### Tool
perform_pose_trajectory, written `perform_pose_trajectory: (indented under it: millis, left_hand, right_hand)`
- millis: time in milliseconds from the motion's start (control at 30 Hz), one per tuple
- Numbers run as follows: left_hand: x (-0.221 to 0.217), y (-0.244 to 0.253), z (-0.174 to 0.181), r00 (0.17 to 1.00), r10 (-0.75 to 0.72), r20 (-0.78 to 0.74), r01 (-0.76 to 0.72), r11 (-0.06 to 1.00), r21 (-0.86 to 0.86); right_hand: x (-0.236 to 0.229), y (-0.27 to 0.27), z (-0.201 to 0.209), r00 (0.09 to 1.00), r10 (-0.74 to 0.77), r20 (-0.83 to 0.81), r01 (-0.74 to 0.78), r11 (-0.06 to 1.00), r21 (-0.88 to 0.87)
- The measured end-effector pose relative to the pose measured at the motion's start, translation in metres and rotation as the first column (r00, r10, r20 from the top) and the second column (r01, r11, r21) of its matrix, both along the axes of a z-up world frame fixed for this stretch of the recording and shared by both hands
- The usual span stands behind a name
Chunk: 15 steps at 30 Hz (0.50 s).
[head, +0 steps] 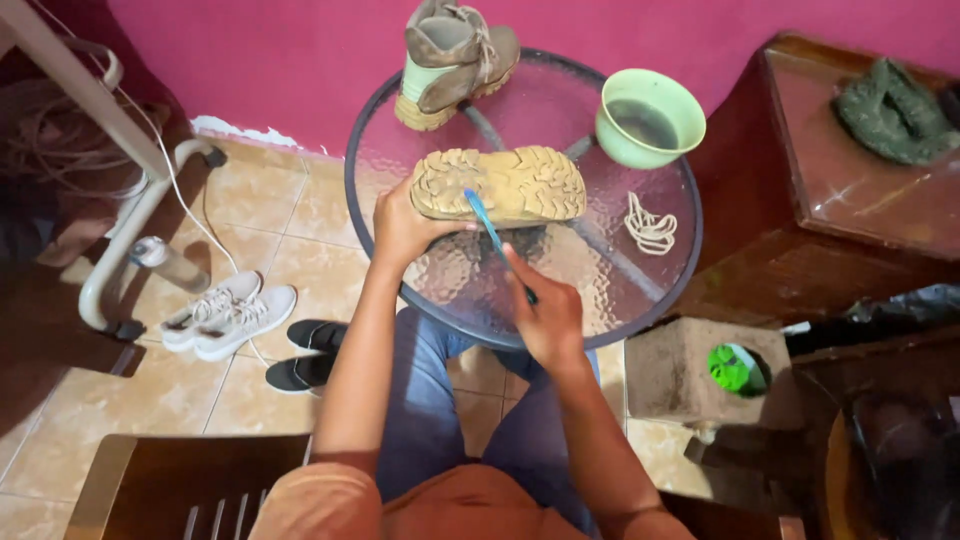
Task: A person is cleaning the sole of a boot using a toothbrush and water at a glass table.
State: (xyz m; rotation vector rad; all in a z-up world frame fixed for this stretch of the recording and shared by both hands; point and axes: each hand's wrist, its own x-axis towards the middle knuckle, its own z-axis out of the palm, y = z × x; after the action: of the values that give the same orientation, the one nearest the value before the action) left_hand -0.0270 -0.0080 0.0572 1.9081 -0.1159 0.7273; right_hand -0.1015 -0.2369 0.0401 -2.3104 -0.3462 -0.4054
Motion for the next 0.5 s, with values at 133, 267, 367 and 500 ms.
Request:
perform_pose_trajectory:
  millis: [133, 267, 367, 500]
  left_hand:
    - [0.001, 0.001, -0.019, 1.0, -0.006, 0.013, 0.006, 1.0, 0.01]
    - [0.002, 0.0, -0.006, 1.0, -0.014, 0.013, 0.013, 0.998, 0.057]
    - [0.004, 0.001, -0.019, 1.0, 0.008, -0.007, -0.008, 0.999, 0.037]
    - [0.013, 0.001, -0.027, 0.998, 0.058, -0.031, -0.058, 0.998, 0.023]
  right_hand:
    - [0.003, -0.027, -0.018, 0.999, -0.04, -0.011, 0.039, 0.999, -0.026]
    - [0.034, -0.009, -0.005, 0.997, -0.036, 0.07, 0.037, 0.999, -0.015]
    - [0.03, 0.014, 0.002, 0.992, -0.022, 0.124, 0.028, 0.999, -0.04]
    - [0.011, 0.017, -0.016, 0.991, 0.006, 0.133, 0.002, 0.998, -0.063]
